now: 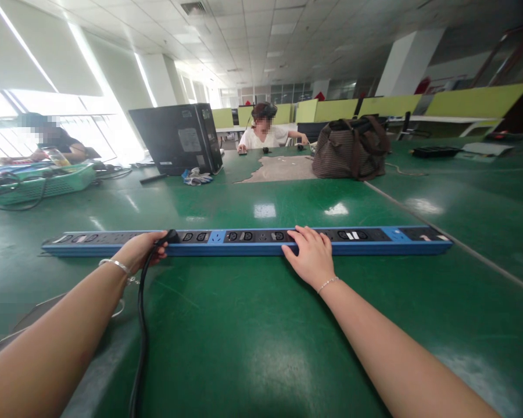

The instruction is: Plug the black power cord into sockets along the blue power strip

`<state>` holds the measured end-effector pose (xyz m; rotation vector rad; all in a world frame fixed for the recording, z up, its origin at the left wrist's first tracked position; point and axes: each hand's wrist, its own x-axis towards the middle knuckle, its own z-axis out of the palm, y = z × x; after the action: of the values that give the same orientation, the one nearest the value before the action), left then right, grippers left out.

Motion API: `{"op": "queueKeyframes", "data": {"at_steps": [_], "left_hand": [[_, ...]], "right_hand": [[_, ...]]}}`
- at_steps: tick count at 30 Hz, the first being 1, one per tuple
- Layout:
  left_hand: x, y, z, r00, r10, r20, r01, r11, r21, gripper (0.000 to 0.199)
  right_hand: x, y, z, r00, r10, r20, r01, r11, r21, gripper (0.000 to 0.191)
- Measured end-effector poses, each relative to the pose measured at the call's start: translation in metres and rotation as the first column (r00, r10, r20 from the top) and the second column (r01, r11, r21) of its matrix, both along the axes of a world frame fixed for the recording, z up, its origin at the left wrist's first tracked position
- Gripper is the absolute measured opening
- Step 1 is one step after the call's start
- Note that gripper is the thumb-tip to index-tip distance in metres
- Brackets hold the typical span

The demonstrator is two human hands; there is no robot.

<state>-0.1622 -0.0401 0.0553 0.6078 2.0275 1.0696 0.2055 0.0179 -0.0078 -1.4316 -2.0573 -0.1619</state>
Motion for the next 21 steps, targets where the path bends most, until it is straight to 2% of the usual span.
{"op": "queueKeyframes", "data": {"at_steps": [7, 14, 21], "left_hand": [[-0.001, 0.002, 0.000, 1.000, 0.011, -0.026, -0.012, 1.000, -0.011, 0.027], [0.006, -0.002, 0.005, 0.999, -0.013, 0.049, 0.015, 0.999, -0.046, 0.030], [0.013, -0.006, 0.002, 0.998, -0.002, 0.064, 0.002, 1.000, 0.012, 0.030]], "right_hand": [[0.000, 0.000, 0.000, 1.000, -0.001, -0.005, 0.001, 1.000, -0.006, 0.038], [0.000, 0.000, 0.000, 1.000, -0.007, -0.002, 0.007, 1.000, -0.012, 0.038], [0.000, -0.001, 0.001, 1.000, -0.008, -0.006, 0.008, 1.000, -0.005, 0.037]]}}
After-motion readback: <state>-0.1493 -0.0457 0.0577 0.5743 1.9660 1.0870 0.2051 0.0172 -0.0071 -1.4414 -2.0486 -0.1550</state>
